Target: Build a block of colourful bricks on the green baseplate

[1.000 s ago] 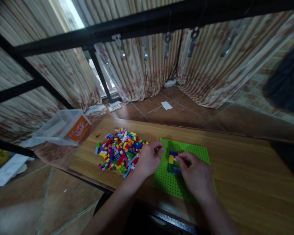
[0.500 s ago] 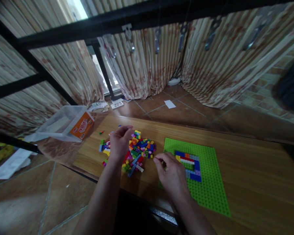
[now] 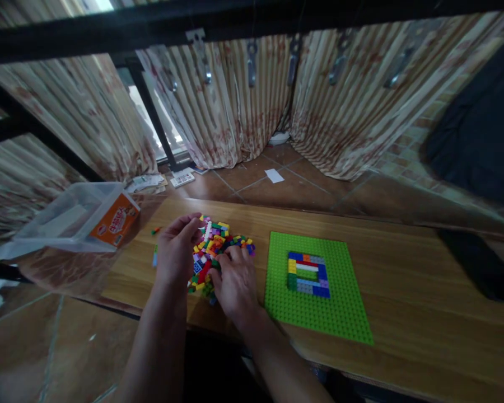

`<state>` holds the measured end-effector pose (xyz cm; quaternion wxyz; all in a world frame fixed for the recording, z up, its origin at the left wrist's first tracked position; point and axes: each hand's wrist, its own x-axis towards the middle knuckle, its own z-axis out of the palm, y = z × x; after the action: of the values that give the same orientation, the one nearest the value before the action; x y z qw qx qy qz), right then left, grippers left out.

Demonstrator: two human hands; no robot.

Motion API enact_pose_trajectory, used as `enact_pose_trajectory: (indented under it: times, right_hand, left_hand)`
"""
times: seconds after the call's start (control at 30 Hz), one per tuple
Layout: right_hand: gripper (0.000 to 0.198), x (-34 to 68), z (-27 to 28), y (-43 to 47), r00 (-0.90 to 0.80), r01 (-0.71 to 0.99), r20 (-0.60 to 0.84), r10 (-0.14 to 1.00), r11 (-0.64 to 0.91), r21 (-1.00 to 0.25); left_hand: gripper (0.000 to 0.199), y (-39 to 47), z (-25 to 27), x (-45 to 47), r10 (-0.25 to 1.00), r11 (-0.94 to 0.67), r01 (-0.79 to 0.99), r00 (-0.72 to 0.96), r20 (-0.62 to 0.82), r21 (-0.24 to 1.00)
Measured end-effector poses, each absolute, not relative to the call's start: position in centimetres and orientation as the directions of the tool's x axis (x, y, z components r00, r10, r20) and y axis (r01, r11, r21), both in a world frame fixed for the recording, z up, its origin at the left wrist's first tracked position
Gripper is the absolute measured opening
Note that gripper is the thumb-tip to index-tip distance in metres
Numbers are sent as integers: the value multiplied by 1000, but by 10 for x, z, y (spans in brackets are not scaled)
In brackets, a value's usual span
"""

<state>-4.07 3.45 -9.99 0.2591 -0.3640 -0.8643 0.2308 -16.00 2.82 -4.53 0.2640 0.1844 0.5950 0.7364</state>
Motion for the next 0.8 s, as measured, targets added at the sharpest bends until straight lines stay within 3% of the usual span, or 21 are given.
enact_pose_trajectory:
  times: [0.23, 0.53, 0.7, 0.8]
  right_hand:
    - [9, -42, -99, 36, -525, 490, 297, 798, 568, -661]
    - [11, -38, -92, 43, -385, 254, 268, 883, 381, -889]
    - [14, -32, -93, 49, -309, 57, 139, 941, 164, -985]
    - [13, -25, -93, 53, -282, 5, 149, 948, 157, -988]
  left_hand:
    - [22, 28, -42, -160, 622, -179, -181, -783, -32, 967]
    - [23, 27, -42, -161, 667, -121, -158, -744, -37, 980]
    - [28, 29, -47, -152, 814, 25, -49, -579, -49, 998]
    - [31, 32, -50, -143, 910, 71, 82, -414, -31, 994]
